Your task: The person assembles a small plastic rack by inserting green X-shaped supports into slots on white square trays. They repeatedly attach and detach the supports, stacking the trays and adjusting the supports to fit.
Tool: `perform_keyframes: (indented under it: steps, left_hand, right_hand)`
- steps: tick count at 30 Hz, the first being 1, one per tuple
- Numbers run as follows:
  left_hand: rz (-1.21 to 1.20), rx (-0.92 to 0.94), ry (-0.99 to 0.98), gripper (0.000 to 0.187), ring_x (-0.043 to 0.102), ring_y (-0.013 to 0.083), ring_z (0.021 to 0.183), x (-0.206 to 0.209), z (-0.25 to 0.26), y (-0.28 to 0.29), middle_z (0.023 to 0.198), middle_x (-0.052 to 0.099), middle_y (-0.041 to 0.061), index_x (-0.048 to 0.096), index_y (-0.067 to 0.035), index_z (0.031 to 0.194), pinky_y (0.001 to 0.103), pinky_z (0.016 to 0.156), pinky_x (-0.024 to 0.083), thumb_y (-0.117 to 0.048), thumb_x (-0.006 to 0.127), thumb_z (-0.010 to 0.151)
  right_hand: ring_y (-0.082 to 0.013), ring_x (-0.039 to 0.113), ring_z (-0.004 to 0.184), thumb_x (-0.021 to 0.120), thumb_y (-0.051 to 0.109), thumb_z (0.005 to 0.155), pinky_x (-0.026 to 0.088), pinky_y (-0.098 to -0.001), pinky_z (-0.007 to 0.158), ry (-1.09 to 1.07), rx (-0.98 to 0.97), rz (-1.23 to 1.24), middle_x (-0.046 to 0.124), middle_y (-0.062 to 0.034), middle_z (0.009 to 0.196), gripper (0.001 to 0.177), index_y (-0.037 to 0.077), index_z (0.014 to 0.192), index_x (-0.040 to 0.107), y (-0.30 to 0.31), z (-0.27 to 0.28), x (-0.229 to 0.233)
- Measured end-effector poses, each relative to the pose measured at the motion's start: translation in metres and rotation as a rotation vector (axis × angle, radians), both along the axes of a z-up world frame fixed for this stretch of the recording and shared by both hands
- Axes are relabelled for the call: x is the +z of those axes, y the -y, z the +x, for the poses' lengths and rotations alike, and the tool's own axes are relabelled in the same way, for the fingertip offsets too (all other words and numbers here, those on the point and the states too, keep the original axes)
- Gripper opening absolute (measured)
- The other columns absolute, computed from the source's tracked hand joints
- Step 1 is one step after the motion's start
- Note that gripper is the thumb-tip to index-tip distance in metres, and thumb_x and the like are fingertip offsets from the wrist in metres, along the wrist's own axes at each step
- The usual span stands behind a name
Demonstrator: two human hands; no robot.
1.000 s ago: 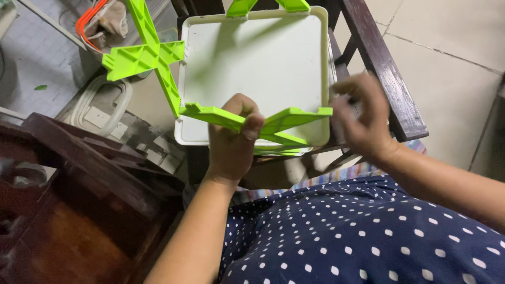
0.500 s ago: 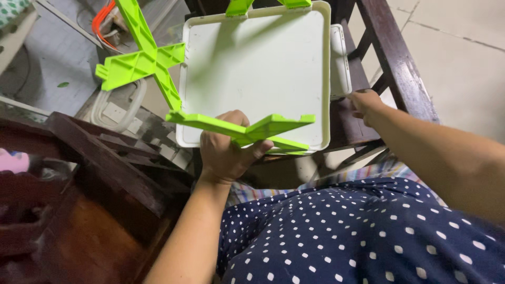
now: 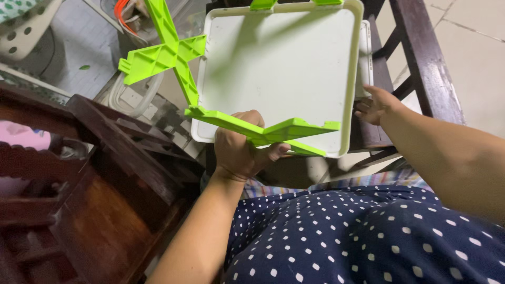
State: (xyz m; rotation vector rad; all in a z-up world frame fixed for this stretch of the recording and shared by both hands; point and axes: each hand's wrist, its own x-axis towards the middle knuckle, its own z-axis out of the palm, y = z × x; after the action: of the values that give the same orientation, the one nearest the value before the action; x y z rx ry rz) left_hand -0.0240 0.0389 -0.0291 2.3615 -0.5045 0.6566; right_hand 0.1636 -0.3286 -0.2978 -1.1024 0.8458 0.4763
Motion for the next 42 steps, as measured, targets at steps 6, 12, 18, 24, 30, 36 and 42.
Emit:
perform_keyframes:
  steps: [6, 12, 18, 24, 30, 36, 42]
  left_hand:
    - [0.008, -0.016, -0.023, 0.075, 0.054, 0.0307, 0.064, 0.001, -0.003, 0.000, 0.065, 0.047, 0.008, 0.046, -0.010, 0.071, 0.045, 0.061, 0.042, -0.083, 0.058, 0.084]
    - [-0.004, -0.018, -0.018, 0.073, 0.055, 0.0303, 0.066, 0.001, -0.003, 0.002, 0.067, 0.048, 0.008, 0.047, -0.010, 0.073, 0.044, 0.063, 0.043, -0.081, 0.059, 0.087]
    - [-0.031, -0.035, -0.009, 0.073, 0.053, 0.0300, 0.066, 0.003, 0.002, 0.003, 0.067, 0.046, 0.009, 0.045, -0.009, 0.073, 0.041, 0.060, 0.042, -0.080, 0.058, 0.090]
    - [-0.043, -0.043, -0.015, 0.076, 0.049, 0.0296, 0.061, -0.002, -0.010, 0.001, 0.066, 0.042, 0.009, 0.042, -0.008, 0.071, 0.041, 0.058, 0.040, -0.081, 0.055, 0.087]
    - [-0.086, -0.069, -0.018, 0.080, 0.050, 0.0287, 0.060, -0.013, -0.035, 0.000, 0.066, 0.044, 0.009, 0.045, -0.008, 0.072, 0.041, 0.058, 0.040, -0.085, 0.036, 0.087]
    - [-0.067, -0.051, -0.098, 0.072, 0.054, 0.0352, 0.068, -0.020, -0.048, 0.002, 0.070, 0.048, 0.012, 0.049, -0.007, 0.075, 0.047, 0.062, 0.041, -0.073, 0.037, 0.103]
    - [-0.045, 0.010, 0.072, 0.075, 0.053, 0.0303, 0.063, -0.008, -0.004, -0.012, 0.066, 0.046, 0.009, 0.046, -0.008, 0.074, 0.042, 0.057, 0.041, -0.081, 0.049, 0.089]
  right_hand:
    - [-0.0309, 0.034, 0.150, 0.061, 0.034, 0.103, 0.036, -0.0534, 0.120, -0.103, -0.053, -0.162, 0.026, -0.0181, 0.165, 0.074, 0.010, 0.162, 0.022, -0.006, 0.011, 0.000]
    - [-0.0311, 0.039, 0.141, 0.062, 0.029, 0.100, 0.039, -0.0508, 0.118, -0.013, -0.013, -0.029, 0.027, -0.0142, 0.159, 0.072, 0.012, 0.158, 0.022, 0.008, 0.024, -0.032]
    - [-0.0210, 0.059, 0.109, 0.067, 0.037, 0.100, 0.045, -0.0428, 0.107, -0.080, -0.026, -0.036, 0.056, -0.0059, 0.123, 0.045, 0.013, 0.137, 0.055, 0.025, 0.042, -0.052]
    - [-0.0204, 0.065, 0.108, 0.058, 0.022, 0.098, 0.053, -0.0449, 0.103, -0.105, -0.074, -0.129, 0.062, 0.0005, 0.119, 0.030, 0.022, 0.128, 0.060, 0.031, 0.048, -0.070]
    - [-0.0303, 0.073, 0.113, 0.055, 0.004, 0.104, 0.058, -0.0452, 0.100, 0.115, -0.155, 0.109, 0.061, -0.0177, 0.124, 0.021, -0.004, 0.123, 0.055, 0.024, 0.053, -0.034]
    - [-0.0303, 0.066, 0.114, 0.054, 0.001, 0.104, 0.062, -0.0419, 0.101, 0.288, -0.108, 0.073, 0.058, -0.0204, 0.125, 0.023, 0.000, 0.126, 0.050, 0.004, 0.068, 0.032]
    - [-0.0257, 0.074, 0.106, 0.060, 0.006, 0.102, 0.065, -0.0394, 0.083, 0.679, 0.013, -0.402, 0.066, -0.0114, 0.121, 0.023, 0.011, 0.122, 0.049, 0.005, 0.071, 0.083]
